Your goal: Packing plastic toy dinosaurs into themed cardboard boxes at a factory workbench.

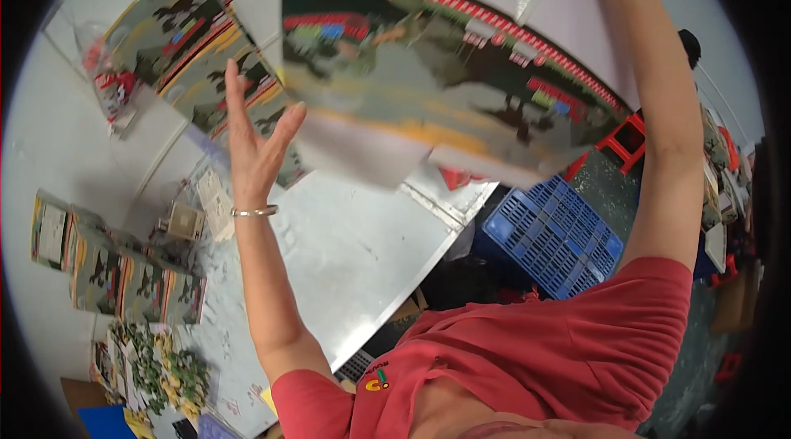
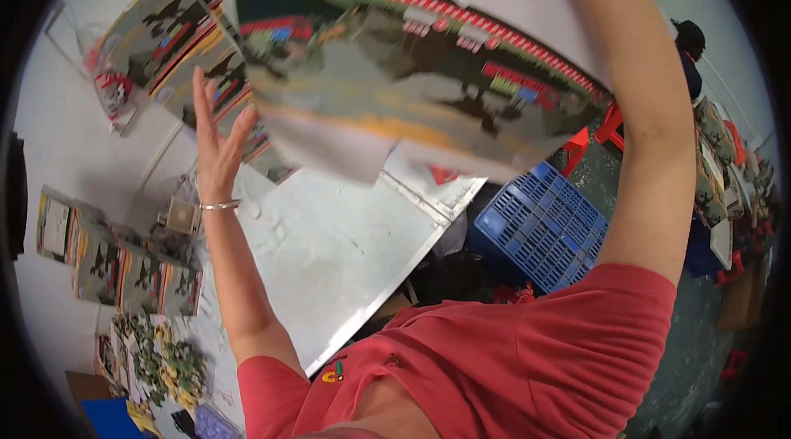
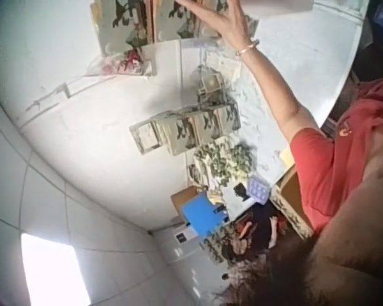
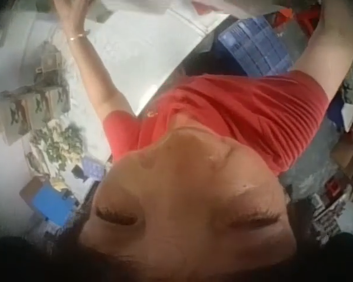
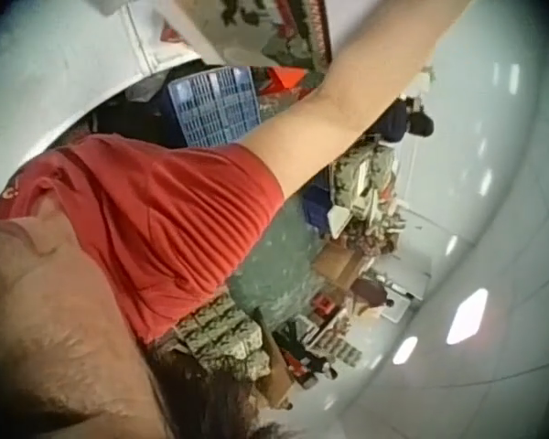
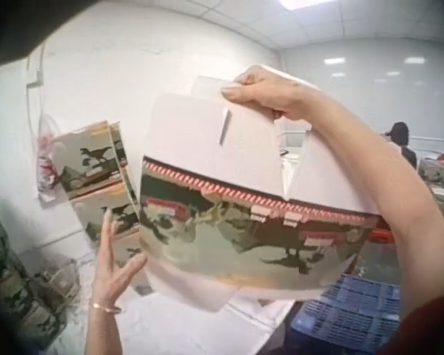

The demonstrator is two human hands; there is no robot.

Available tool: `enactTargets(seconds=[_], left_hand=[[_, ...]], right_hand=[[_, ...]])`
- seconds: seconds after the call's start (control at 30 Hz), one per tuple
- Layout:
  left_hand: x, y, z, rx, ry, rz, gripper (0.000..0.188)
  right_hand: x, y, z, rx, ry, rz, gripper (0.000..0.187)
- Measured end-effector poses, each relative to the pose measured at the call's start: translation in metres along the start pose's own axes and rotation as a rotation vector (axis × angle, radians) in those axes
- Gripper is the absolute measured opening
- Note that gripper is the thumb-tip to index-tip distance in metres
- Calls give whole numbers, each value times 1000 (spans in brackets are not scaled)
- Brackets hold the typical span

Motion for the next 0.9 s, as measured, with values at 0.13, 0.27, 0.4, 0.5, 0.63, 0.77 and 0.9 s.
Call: enactTargets(seconds=[0.13, 0.27, 0.4, 0.5, 0.63, 0.77, 0.9], left_hand=[[-39, -41, 75, -435, -187, 285, 35], [-108, -59, 189, -528, 42, 377, 20], [-124, -40, 259, -578, 193, 329, 16], [-125, -24, 287, -643, 267, 301, 17], [-128, -9, 301, -588, 388, 193, 14], [-137, -9, 323, -595, 461, 191, 17], [-149, -16, 328, -644, 410, 189, 17]], right_hand=[[74, -42, 44, 51, -183, -40, 32], [134, -78, 79, -193, -175, -74, 30], [149, -135, 168, -971, -119, -130, 27], [219, -111, 160, -634, -282, 130, 36], [283, -102, 164, -582, -435, 12, 25], [302, -105, 170, -556, -700, 74, 28], [319, -99, 191, -663, -1034, 322, 34]])
Point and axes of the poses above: each hand's wrist, its own z-axis away from the middle knuckle, its own x-axis out of the palm, y = z × x, the point moved 7 cm from there along -z, towards the middle knuckle, and after that the axes turned 2 degrees about z, right-handed, at the moved point
